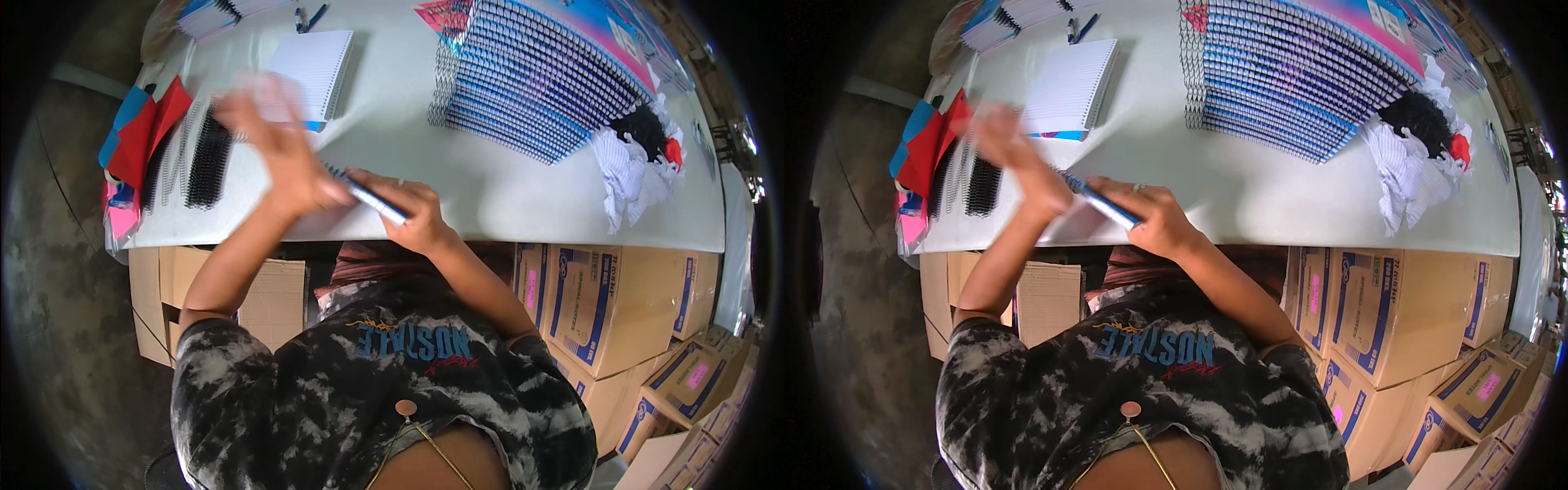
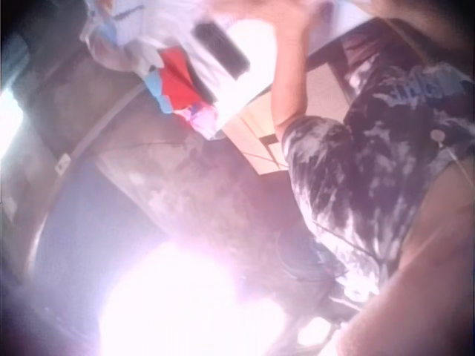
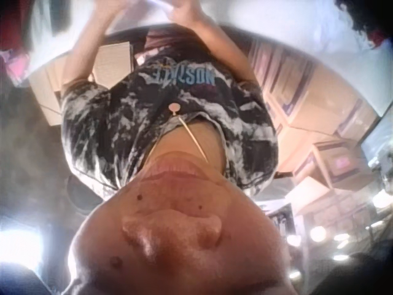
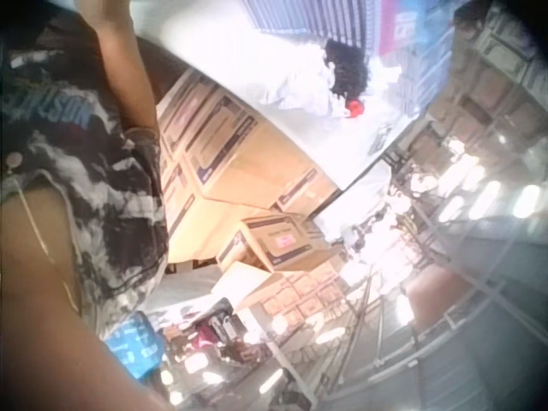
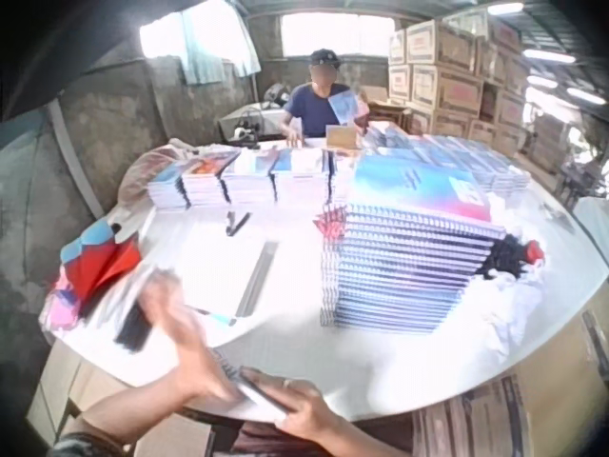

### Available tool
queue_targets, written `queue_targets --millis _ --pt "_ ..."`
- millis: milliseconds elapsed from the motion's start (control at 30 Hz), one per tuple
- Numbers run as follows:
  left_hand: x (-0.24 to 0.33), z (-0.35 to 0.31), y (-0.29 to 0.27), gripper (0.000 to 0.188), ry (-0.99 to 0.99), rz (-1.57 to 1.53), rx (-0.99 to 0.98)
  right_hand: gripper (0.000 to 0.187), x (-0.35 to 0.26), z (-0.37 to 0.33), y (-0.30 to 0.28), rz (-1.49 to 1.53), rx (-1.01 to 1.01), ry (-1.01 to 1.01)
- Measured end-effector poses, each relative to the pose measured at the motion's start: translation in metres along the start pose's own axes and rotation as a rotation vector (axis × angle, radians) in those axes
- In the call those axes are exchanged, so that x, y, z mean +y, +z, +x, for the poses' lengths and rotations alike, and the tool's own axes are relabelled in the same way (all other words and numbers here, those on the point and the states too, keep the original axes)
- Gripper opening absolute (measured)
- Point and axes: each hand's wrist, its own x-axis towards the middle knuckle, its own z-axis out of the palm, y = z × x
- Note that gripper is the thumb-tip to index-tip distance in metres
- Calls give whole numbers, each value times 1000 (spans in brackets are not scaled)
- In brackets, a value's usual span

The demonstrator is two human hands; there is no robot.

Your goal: The person inserts spiral wire bindings into the holes of notebook covers and pages, then stacks the completed notebooks. They repeat this process for multiple notebooks, handling covers, pages, and wire bindings by hand.

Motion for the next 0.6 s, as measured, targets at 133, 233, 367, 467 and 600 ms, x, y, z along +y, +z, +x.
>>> queue_targets --millis 133,233,367,467,600 --pt "21 -16 -9 98 536 -50 -47 36 6 2 -13 9 6 62" --pt "-4 15 -10 106 145 27 236 43 1 -1 -2 0 -32 -26" --pt "25 -46 22 107 75 -179 -100 50 11 0 -1 57 59 63" --pt "23 -30 8 85 421 -162 11 52 10 4 -11 -53 0 -73" --pt "-11 -62 35 81 -191 -228 -577 49 5 3 2 -99 -25 -109"
